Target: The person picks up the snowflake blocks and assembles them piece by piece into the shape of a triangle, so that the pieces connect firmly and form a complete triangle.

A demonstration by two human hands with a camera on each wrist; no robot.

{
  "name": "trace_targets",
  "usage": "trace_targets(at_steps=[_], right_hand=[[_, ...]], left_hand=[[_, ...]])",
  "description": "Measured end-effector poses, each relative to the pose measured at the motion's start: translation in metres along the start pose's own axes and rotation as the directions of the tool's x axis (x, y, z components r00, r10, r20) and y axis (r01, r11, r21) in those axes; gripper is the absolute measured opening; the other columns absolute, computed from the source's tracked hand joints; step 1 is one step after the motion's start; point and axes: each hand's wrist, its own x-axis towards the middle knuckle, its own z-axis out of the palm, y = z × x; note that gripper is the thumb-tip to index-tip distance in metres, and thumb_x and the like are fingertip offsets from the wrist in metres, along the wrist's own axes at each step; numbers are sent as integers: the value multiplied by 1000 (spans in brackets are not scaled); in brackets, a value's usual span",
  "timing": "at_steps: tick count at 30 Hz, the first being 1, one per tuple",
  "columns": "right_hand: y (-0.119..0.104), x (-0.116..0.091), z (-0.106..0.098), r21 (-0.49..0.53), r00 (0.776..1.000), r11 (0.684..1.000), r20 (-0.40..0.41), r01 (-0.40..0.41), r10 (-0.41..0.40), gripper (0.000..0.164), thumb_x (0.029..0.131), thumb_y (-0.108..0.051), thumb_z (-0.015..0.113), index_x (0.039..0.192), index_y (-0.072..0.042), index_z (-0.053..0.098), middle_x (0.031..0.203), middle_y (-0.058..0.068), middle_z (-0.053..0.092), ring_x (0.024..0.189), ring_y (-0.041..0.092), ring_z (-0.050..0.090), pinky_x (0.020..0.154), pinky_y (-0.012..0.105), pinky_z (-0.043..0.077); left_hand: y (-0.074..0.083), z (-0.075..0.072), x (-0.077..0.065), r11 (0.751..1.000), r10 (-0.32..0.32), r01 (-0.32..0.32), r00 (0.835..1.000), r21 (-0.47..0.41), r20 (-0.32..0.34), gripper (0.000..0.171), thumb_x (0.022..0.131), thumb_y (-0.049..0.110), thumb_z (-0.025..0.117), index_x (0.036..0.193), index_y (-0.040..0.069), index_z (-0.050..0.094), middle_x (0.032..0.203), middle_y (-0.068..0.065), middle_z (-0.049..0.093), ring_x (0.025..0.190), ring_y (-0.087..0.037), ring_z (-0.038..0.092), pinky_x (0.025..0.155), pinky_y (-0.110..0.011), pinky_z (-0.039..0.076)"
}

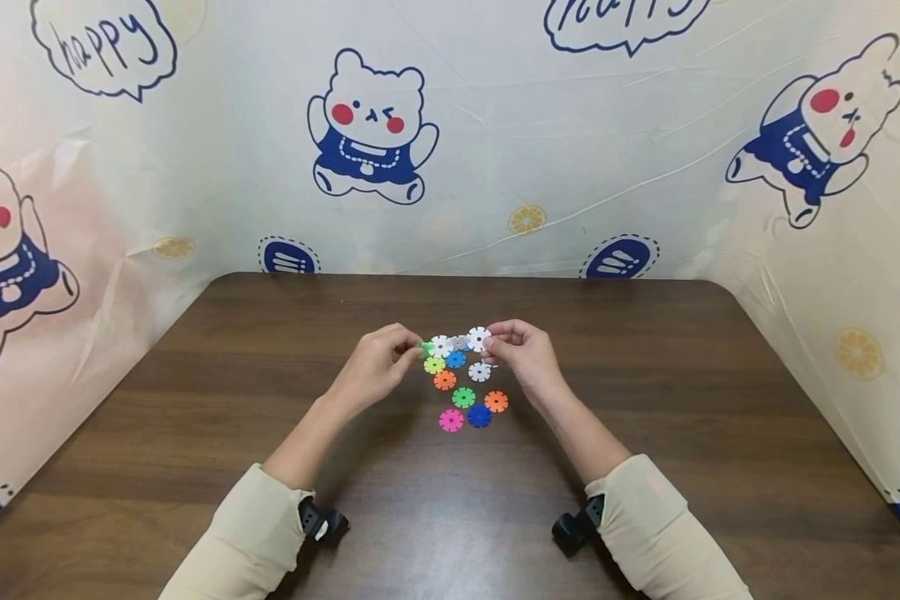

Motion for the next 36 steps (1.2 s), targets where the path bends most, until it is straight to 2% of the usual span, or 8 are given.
trace_targets(at_steps=[6, 13, 22, 26, 29, 33, 36], right_hand=[[-2, -2, 3, 57, 1000, 998, 17, 12, -13, 23, 86, 3, 61, 106, 12, 54, 78, 4, 63, 68, 13, 63, 70, 28, 53], [-2, -2, 6, -4, 997, 998, -28, 69, -69, 20, 84, 3, 64, 101, 11, 57, 78, 4, 63, 66, 12, 63, 67, 27, 54], [-7, -1, 0, -91, 996, 994, 78, 54, -47, 20, 86, -7, 64, 98, 9, 59, 78, 7, 64, 67, 16, 63, 70, 32, 54], [-7, 0, -3, -121, 993, 991, 111, 55, -41, 26, 92, -15, 58, 98, 10, 59, 77, 9, 61, 67, 16, 63, 69, 29, 54], [-4, 2, -5, -138, 991, 990, 133, 33, -15, 28, 95, -16, 53, 99, 12, 57, 79, 11, 59, 68, 16, 62, 70, 30, 54], [1, 2, -9, -242, 982, 970, 181, -5, 50, 29, 95, -15, 52, 103, 13, 55, 85, 18, 60, 73, 21, 63, 75, 37, 53], [4, 2, -12, -352, 968, 936, 229, -11, 98, 31, 94, -15, 53, 109, 13, 55, 92, 23, 60, 80, 27, 63, 78, 42, 52]], left_hand=[[1, -1, -1, 1000, 30, -30, 999, 4, -30, 10, 81, 4, 70, 90, 3, 66, 83, -3, 60, 69, -11, 52, 64, -19, 49], [3, 0, 0, 998, 58, -58, 998, 20, -27, 9, 81, 1, 69, 90, 2, 66, 85, -4, 61, 71, -12, 53, 67, -21, 49], [1, -5, -2, 998, 54, -54, 998, -12, -40, 10, 81, 1, 69, 90, 2, 66, 84, -3, 61, 71, -12, 53, 66, -21, 49], [-1, -6, -3, 999, 34, -35, 999, -27, -38, 10, 80, 0, 69, 90, 3, 67, 83, -2, 60, 70, -12, 52, 64, -21, 49], [-2, -7, -3, 999, 24, -25, 999, -30, -30, 11, 80, 0, 69, 90, 3, 67, 84, -3, 61, 70, -12, 53, 64, -21, 49], [-4, -7, -3, 999, 23, -24, 999, -31, -32, 10, 81, 0, 68, 91, 3, 67, 84, -3, 61, 70, -12, 53, 64, -20, 49], [-5, -7, -3, 999, 22, -23, 999, -33, -41, 10, 81, 0, 68, 90, 3, 67, 84, -2, 60, 69, -12, 52, 63, -20, 49]])
